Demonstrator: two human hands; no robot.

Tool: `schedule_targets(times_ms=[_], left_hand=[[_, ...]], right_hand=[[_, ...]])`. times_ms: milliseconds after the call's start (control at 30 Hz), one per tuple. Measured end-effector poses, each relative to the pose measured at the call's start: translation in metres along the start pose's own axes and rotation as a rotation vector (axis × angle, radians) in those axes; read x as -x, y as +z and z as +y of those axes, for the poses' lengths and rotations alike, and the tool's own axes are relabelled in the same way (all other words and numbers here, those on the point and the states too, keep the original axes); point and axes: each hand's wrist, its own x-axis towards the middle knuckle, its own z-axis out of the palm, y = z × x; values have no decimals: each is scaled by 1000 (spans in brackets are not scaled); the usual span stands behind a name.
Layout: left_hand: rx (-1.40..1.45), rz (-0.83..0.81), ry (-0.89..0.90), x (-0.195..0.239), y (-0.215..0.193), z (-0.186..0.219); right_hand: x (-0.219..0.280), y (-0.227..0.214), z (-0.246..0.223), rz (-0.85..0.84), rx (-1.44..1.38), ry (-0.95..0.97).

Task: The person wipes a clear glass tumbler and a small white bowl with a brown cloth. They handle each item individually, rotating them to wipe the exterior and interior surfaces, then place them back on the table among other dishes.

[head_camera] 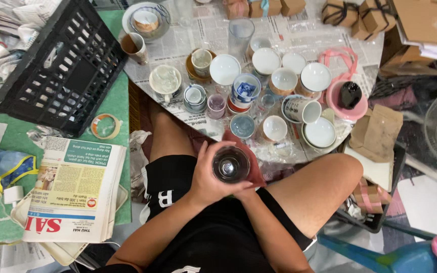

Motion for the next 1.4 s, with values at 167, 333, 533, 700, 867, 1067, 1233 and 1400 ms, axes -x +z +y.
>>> schedule_targets(times_ms=[167,333,533,700,867,1067,1233,1400], left_hand=[[-35,-37,118,5,-6,9],[-104,-144,244,-4,-21,19],[58,-424,280,-19,-42,26],[165,-598,353,-20,-60,29],[431,-660,354,-7,-71,13],[947,-492,109,-2,-63,-29],[976,-282,83,-3,-58,-44],[726,-126,74,7,-50,-45]], right_hand=[[8,-6,28,-10,-904,397],[16,-16,41,-150,-534,199],[17,-36,59,-162,-365,466],[30,37,64,628,-1027,243],[34,10,11,-165,-726,247],[22,-19,4,-763,-705,788],[15,-19,15,-506,-811,819],[9,-22,11,-15,-772,590]])
